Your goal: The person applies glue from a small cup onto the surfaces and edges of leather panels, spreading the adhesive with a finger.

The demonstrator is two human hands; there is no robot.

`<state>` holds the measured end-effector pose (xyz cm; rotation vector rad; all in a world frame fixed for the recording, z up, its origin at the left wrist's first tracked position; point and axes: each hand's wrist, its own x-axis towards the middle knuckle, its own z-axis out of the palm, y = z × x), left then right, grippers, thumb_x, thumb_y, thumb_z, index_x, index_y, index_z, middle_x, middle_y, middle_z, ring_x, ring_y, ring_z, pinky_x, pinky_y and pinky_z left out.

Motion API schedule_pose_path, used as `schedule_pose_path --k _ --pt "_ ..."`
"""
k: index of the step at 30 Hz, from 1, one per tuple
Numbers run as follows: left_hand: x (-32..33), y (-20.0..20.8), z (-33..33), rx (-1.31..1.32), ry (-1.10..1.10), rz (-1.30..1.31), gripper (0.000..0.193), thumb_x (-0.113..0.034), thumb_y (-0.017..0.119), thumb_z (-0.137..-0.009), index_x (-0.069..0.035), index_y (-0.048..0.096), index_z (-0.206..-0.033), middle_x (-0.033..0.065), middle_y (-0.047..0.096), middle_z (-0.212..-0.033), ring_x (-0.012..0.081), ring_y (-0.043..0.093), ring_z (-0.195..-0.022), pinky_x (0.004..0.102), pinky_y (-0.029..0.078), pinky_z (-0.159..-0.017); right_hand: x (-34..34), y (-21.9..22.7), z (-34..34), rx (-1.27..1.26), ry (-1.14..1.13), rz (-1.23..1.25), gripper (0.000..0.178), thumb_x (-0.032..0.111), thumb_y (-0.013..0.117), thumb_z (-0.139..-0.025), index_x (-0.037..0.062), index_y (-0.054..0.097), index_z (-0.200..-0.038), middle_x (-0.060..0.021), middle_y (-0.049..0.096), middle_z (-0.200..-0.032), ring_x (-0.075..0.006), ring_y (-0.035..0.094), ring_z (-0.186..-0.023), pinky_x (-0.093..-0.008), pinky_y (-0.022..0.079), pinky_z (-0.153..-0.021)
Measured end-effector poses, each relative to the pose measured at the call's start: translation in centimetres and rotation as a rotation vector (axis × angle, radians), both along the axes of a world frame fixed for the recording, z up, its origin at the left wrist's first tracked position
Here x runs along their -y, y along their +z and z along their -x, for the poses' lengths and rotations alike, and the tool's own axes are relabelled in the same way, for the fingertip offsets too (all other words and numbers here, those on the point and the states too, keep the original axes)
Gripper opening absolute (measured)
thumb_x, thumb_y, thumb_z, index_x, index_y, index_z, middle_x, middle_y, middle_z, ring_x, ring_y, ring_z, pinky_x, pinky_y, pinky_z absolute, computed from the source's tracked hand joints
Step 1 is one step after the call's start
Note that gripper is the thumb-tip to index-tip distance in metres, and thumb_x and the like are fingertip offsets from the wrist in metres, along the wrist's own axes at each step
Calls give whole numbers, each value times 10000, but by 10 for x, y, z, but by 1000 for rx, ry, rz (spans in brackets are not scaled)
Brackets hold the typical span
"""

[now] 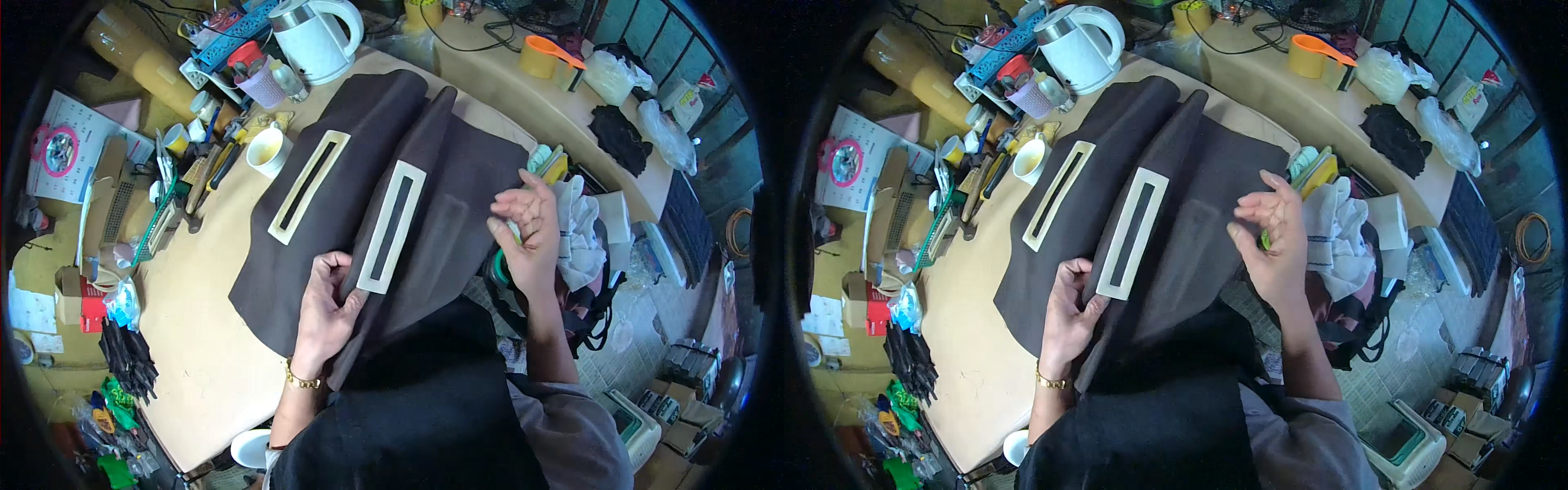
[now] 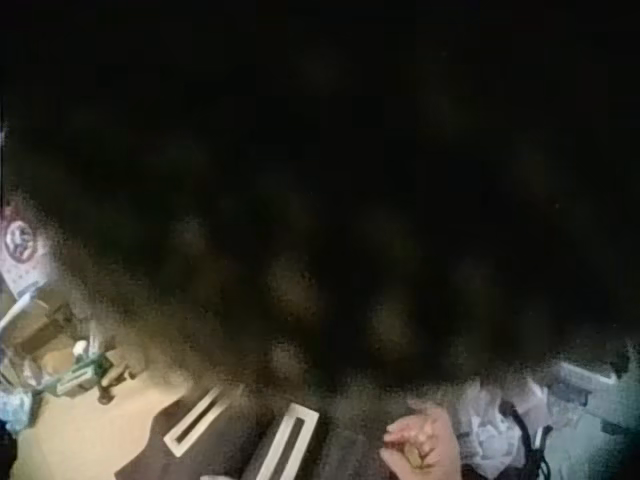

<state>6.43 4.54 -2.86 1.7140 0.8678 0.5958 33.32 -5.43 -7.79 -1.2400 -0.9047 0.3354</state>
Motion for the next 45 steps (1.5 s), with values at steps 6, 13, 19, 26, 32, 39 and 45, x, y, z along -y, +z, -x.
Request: schedule_pose_path --k 6,13,19,26,32,39,45 --pt "-3 10 3 229 74 360 734 94 648 -857 8 325 -1510 114 465 -1460 172 449 -1340 304 313 -1141 3 5 7 -244 219 -95 805 -207 617 -801 25 280 -1495 -66 591 -965 -104 626 -826 -258 556 -799" --pt "-4 11 4 217 -24 376 825 178 576 -788 -37 312 -1540 84 439 -1493 176 360 -1414 291 207 -1182 7 8 9 -209 190 -73 782 -202 636 -798 8 307 -1476 -58 600 -923 -92 634 -795 -231 556 -768" --pt "-6 8 2 165 -57 380 844 194 585 -776 -36 311 -1540 88 439 -1497 164 353 -1426 295 201 -1187 7 2 8 -168 168 -53 768 -180 671 -796 13 342 -1462 -40 603 -915 -72 627 -794 -210 536 -766" --pt "2 11 -13 -6 -267 72 813 74 678 -812 -34 320 -1533 151 361 -1565 253 349 -1455 359 232 -1202 10 9 8 -251 229 -74 728 -73 695 -839 8 338 -1469 -63 622 -973 -73 618 -793 -206 520 -754" --pt "34 13 -33 -168 -972 -353 669 -56 700 -879 -124 442 -1493 204 265 -1610 361 350 -1448 430 309 -1189 2 19 8 -674 697 -296 790 416 623 -966 8 247 -1529 -160 649 -1074 -142 631 -806 -266 489 -757" --pt "6 63 9 -52 -389 -296 378 -44 615 -927 -73 627 -1304 146 638 -1309 344 597 -1212 416 463 -1050 -26 49 3 -323 552 -134 774 81 683 -925 22 216 -1539 -118 680 -1000 -151 643 -859 -273 508 -835" --pt "-78 2 105 -544 550 -672 483 -247 533 -1009 21 494 -1409 231 507 -1438 399 460 -1348 460 370 -1118 -152 78 4 580 61 25 735 27 678 -882 78 308 -1515 -135 686 -1163 -283 635 -1083 -366 467 -958"
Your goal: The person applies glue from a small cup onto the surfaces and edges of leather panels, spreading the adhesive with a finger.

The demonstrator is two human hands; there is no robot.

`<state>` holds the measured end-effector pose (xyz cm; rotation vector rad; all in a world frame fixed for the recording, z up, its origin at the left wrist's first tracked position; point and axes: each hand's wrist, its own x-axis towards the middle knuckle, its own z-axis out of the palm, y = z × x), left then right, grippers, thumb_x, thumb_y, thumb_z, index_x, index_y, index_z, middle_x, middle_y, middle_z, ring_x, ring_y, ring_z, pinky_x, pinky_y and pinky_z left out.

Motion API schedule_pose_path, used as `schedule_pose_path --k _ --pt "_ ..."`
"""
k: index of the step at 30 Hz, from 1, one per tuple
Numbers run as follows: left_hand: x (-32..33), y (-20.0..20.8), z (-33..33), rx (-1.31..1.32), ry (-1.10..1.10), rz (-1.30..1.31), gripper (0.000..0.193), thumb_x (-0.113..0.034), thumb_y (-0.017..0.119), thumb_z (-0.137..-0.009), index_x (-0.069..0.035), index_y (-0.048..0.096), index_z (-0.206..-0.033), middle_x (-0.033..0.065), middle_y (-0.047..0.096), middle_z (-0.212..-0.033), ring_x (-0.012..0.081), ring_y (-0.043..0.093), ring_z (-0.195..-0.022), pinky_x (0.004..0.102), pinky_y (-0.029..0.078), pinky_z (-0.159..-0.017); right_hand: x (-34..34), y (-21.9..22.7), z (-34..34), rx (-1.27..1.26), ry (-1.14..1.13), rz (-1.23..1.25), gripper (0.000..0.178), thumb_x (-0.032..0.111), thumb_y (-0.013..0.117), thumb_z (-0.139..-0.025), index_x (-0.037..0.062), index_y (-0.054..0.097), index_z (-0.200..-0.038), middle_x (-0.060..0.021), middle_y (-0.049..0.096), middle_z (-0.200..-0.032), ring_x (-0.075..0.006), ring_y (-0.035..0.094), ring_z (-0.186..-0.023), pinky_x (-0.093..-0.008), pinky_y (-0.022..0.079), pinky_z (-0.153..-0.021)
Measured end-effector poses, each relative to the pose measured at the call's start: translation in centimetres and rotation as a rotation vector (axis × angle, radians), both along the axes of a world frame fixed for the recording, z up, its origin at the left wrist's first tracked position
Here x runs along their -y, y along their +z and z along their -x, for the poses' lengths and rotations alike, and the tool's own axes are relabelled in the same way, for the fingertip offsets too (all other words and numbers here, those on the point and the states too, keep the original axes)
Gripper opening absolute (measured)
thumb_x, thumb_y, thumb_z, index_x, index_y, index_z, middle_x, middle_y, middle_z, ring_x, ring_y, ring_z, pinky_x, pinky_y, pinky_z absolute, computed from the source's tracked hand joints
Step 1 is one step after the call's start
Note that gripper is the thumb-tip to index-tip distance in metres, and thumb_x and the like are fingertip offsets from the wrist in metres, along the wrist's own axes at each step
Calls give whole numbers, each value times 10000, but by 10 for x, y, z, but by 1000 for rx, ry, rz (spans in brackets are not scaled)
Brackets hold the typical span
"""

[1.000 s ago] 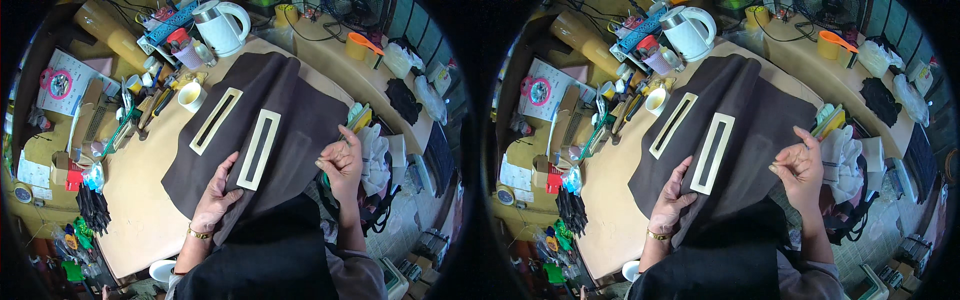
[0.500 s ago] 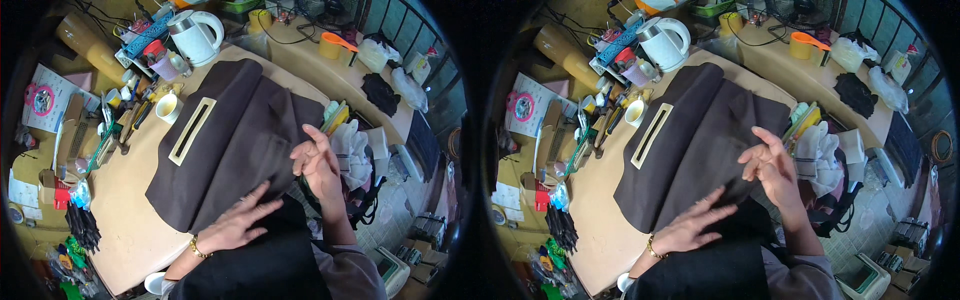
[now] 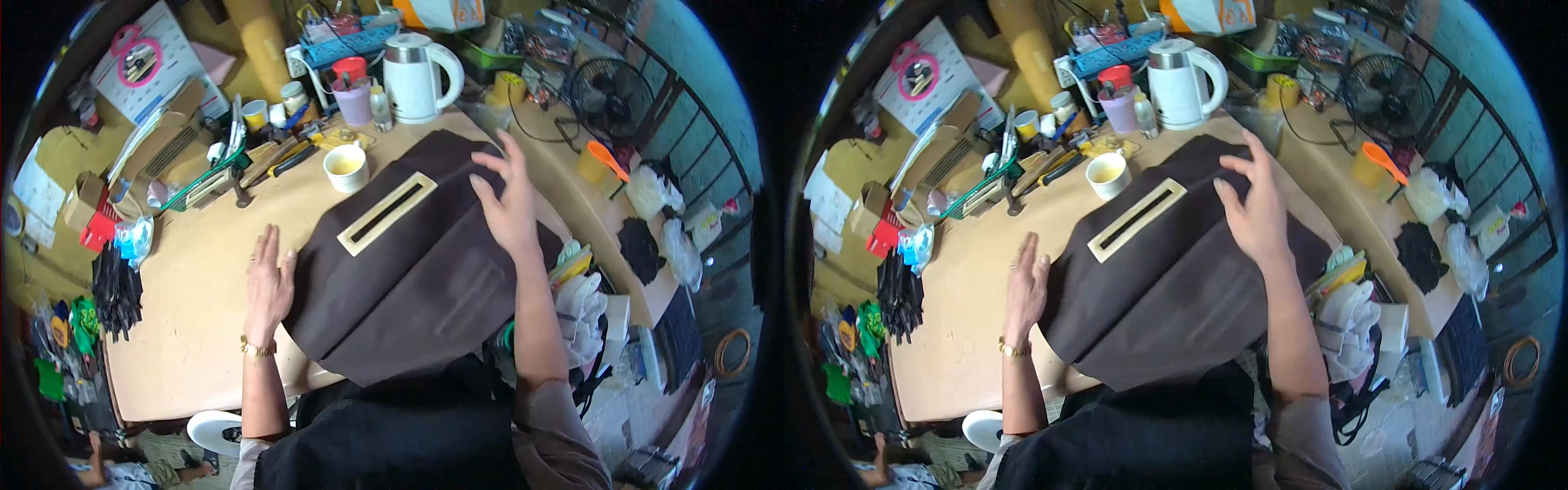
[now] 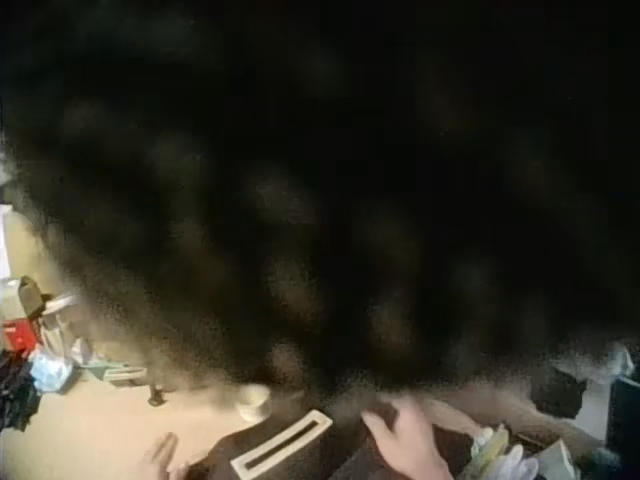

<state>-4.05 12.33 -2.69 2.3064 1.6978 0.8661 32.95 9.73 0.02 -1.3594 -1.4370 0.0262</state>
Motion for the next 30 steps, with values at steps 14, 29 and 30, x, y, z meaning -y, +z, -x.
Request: schedule_pose_path --k 14,29,30 --pt "-1 0 -15 148 -70 -12 109 -61 755 -811 -20 669 -865 126 714 -1052 287 662 -962 434 490 -892 -85 -34 -2 64 20 331 811 68 728 -852 142 308 -1542 -29 725 -911 -226 656 -1056 -621 185 -1167" --pt "-4 75 -12 89 -43 211 248 -195 855 -748 -52 681 -850 83 669 -721 185 637 -652 336 511 -639 -115 65 117 143 1020 440 468 79 637 -931 39 500 -1377 -83 714 -878 -148 661 -850 -317 499 -842" --pt "-2 79 -13 47 -25 209 252 -191 861 -740 -54 679 -848 80 671 -721 177 633 -646 335 507 -629 -122 63 122 119 1061 500 454 74 631 -938 34 505 -1372 -85 723 -907 -142 663 -860 -318 503 -859"
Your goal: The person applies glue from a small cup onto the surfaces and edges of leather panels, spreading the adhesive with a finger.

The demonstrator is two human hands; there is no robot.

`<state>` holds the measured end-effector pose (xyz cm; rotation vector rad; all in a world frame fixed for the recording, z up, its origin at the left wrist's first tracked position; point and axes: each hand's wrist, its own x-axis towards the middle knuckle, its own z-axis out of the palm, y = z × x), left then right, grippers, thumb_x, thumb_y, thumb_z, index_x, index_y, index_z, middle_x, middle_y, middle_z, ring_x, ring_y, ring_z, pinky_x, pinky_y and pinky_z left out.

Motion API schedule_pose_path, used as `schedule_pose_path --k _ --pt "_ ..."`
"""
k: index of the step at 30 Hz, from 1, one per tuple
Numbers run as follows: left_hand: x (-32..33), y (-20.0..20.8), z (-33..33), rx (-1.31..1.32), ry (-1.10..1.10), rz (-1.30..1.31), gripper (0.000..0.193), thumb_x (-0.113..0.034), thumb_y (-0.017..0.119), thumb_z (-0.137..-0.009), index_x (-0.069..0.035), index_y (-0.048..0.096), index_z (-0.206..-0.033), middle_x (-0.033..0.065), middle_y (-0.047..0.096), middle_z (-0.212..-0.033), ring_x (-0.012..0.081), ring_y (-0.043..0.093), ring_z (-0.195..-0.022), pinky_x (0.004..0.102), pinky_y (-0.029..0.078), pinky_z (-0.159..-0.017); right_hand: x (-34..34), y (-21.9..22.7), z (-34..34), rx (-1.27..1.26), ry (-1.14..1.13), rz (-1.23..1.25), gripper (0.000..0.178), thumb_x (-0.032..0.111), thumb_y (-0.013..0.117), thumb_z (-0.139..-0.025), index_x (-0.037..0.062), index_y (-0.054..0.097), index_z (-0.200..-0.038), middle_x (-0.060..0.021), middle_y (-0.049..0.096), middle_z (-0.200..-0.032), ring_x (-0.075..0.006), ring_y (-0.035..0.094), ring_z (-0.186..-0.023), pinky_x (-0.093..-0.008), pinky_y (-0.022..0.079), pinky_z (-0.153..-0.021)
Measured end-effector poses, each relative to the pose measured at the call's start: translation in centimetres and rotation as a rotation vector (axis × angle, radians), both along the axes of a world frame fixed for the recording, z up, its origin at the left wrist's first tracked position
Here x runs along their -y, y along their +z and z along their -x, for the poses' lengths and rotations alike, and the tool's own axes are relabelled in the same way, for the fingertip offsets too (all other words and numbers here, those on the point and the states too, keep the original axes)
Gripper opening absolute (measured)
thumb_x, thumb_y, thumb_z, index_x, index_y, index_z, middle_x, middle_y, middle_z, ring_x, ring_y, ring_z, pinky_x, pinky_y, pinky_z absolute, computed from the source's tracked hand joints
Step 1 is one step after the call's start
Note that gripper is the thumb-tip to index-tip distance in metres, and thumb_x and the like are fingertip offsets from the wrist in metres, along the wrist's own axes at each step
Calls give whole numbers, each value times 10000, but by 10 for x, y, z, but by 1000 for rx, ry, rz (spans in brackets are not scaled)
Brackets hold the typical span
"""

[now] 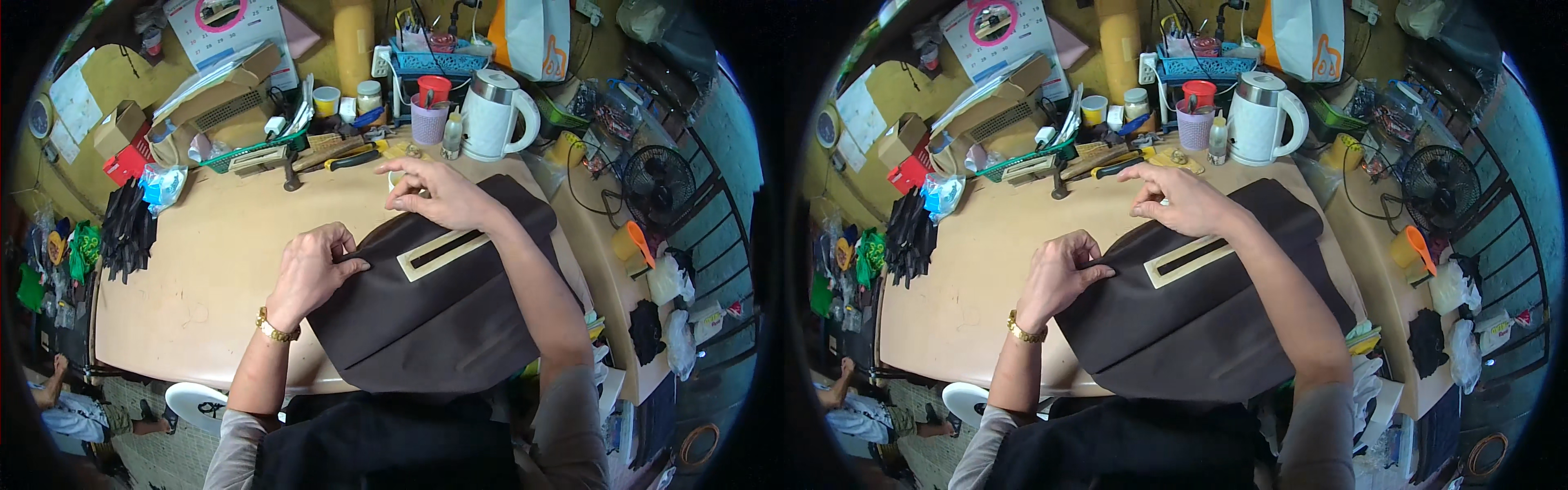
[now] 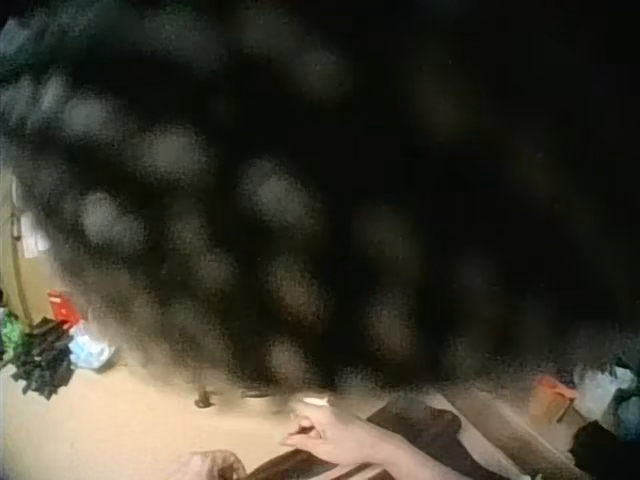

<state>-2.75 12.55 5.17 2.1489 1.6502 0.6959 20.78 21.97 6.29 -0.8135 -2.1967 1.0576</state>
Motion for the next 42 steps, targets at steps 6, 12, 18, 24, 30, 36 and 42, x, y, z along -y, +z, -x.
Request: schedule_pose_path --k 6,12,18,24,30,36,42 --pt "-8 -16 15 130 -82 -24 240 -179 850 -742 -46 678 -844 96 658 -704 220 654 -670 360 498 -632 -26 -3 12 -41 205 170 445 55 613 -944 4 494 -1370 -115 734 -967 -128 670 -863 -307 516 -861" --pt "-13 -2 18 187 -168 239 249 -163 834 -778 -31 628 -828 54 603 -666 135 569 -632 325 464 -608 -29 4 28 51 339 314 502 100 628 -978 30 430 -1434 -91 712 -1038 -126 664 -976 -283 534 -851" --pt "-15 -5 28 503 -301 386 250 -173 778 -884 -33 572 -857 -41 529 -686 65 469 -665 274 418 -592 -32 11 24 373 405 268 697 178 803 -798 42 494 -1408 -31 718 -873 -109 638 -807 -268 490 -781" --pt "-10 -16 28 603 -419 330 231 -245 680 -974 -35 584 -991 -14 582 -887 53 496 -833 240 433 -737 -40 32 -82 417 167 125 805 63 821 -673 63 503 -1413 -29 673 -862 -98 606 -802 -254 482 -749" --pt "-26 -58 -12 943 -611 483 507 -394 429 -1068 8 532 -1360 135 518 -1426 160 487 -1297 321 346 -1129 21 54 -115 192 -195 9 759 -43 772 -649 51 551 -1369 -22 645 -857 -69 568 -807 -226 474 -743" --pt "-18 -77 -25 931 -511 474 602 -369 399 -1063 30 335 -1510 174 380 -1557 236 369 -1441 352 237 -1207 112 50 -145 304 -246 -292 660 -77 736 -652 68 626 -1286 -2 730 -775 -110 606 -872 -391 313 -1096" --pt "47 7 -18 649 -861 407 873 -422 721 -886 -15 295 -1531 197 423 -1526 291 435 -1404 376 332 -1150 159 27 -169 274 -431 -215 597 -113 698 -668 72 639 -1232 9 740 -784 -93 601 -919 -375 291 -1116"
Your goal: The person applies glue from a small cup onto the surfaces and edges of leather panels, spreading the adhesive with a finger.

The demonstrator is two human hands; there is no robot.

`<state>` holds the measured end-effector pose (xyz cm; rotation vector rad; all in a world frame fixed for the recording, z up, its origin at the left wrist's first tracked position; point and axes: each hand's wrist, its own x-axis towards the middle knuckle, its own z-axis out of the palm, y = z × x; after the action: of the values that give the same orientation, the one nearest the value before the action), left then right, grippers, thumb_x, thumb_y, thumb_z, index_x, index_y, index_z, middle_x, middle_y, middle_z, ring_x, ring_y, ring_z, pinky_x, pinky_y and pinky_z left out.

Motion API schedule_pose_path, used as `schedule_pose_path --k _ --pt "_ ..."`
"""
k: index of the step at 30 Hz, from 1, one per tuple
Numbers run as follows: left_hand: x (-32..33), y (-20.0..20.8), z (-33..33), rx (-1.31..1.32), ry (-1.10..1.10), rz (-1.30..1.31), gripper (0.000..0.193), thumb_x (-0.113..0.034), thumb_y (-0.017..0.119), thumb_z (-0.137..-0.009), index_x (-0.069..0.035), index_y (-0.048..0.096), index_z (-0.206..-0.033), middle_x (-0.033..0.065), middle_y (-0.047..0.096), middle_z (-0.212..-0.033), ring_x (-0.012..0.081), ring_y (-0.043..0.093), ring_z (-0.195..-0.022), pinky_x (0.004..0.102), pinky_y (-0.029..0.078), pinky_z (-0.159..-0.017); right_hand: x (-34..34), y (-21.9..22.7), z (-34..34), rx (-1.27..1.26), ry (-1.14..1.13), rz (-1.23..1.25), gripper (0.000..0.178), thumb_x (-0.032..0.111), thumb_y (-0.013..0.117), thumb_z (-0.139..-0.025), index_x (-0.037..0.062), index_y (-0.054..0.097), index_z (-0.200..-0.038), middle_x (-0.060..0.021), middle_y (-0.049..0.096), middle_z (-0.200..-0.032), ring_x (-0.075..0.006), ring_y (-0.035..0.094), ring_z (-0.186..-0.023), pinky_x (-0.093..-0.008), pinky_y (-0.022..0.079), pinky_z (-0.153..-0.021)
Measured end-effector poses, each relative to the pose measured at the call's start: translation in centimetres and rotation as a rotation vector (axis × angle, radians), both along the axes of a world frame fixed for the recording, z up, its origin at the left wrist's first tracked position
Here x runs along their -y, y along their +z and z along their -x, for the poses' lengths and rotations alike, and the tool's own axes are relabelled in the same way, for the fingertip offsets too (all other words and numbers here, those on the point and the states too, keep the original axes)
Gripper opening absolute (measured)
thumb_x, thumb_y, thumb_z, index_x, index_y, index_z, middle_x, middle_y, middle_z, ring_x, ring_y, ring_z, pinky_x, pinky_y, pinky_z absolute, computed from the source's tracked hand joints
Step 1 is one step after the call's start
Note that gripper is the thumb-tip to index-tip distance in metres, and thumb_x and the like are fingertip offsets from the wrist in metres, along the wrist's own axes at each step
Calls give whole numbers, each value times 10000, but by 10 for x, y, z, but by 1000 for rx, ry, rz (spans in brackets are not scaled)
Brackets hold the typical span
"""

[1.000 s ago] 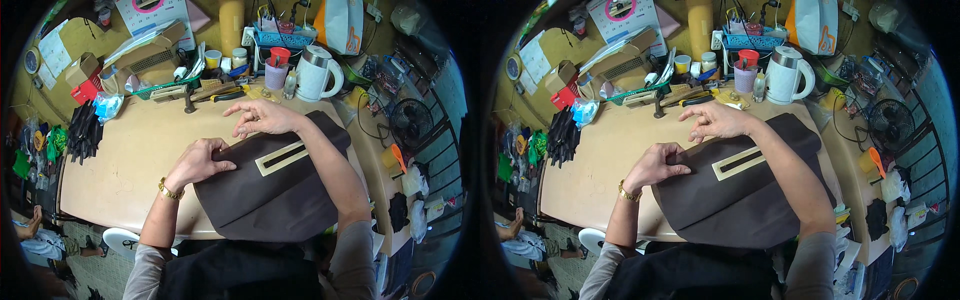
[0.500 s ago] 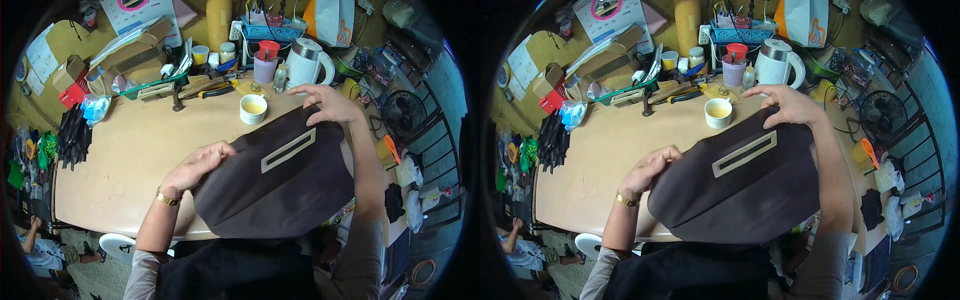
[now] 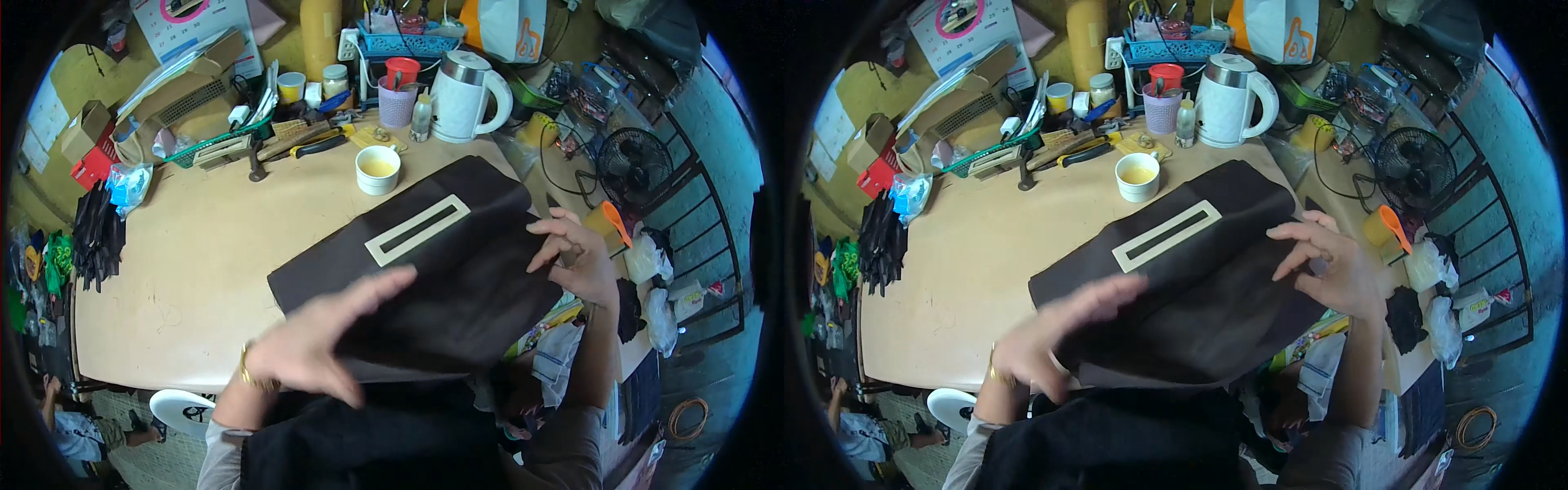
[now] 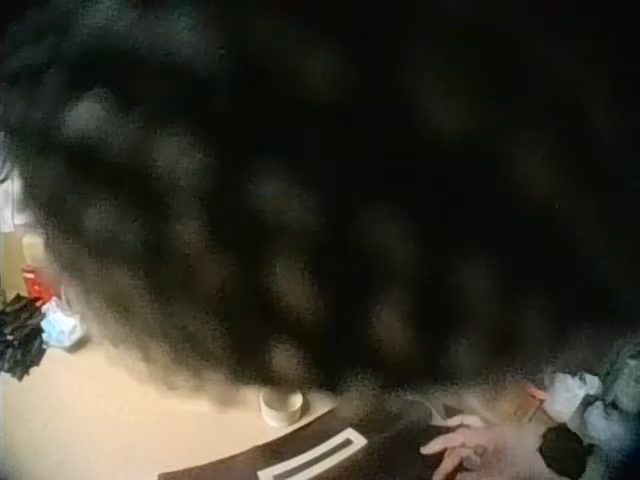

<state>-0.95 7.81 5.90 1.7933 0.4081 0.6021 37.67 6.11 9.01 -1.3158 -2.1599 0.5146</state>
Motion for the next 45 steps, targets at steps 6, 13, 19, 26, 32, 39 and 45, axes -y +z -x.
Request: schedule_pose_path --k 6,13,19,26,32,39,45 --pt "58 -24 -31 -339 186 -301 745 -242 855 -770 -21 448 -1353 197 612 -1270 377 631 -1129 403 513 -957 -17 -7 11 -285 -108 165 574 -113 700 -699 54 607 -1241 21 674 -732 -67 568 -762 -230 435 -746" --pt "55 -64 -7 -100 582 287 235 -140 670 -959 42 644 -1105 61 700 -962 77 612 -884 253 502 -796 -46 -38 -20 47 -58 68 559 -58 737 -715 26 581 -1246 6 639 -843 -95 582 -780 -259 476 -784" --pt "73 -94 13 -6 538 761 293 -178 673 -974 27 643 -1180 48 704 -1080 101 612 -969 270 486 -893 -44 -75 -62 -370 -133 185 574 -65 750 -753 31 536 -1277 -66 644 -1086 -145 620 -995 -300 501 -912" --pt "91 -104 19 -164 428 659 339 -117 765 -894 35 661 -1179 38 729 -1057 78 622 -948 257 475 -898 -59 -133 -81 -935 -351 295 584 -63 739 -807 -8 474 -1324 -108 672 -1127 -155 657 -979 -304 541 -858" --pt "111 -118 42 -253 612 876 186 -185 775 -893 -12 710 -868 57 714 -726 109 619 -617 269 486 -618 -65 -163 -79 -594 -595 123 707 12 811 -737 13 459 -1350 -111 706 -959 -181 669 -883 -316 529 -797" --pt "110 -124 38 -232 838 841 479 -330 661 -980 -55 612 -591 69 610 -508 106 504 -421 267 409 -489 -75 -170 -76 -350 -830 96 837 57 850 -673 13 418 -1389 -122 706 -914 -194 668 -848 -334 516 -828" --pt "108 -136 44 -298 882 499 496 -313 632 -1002 -39 614 -589 54 591 -491 100 496 -400 262 370 -429 -89 -181 -64 -505 -891 -10 838 68 848 -706 22 390 -1407 -97 685 -907 -193 667 -839 -345 514 -833"
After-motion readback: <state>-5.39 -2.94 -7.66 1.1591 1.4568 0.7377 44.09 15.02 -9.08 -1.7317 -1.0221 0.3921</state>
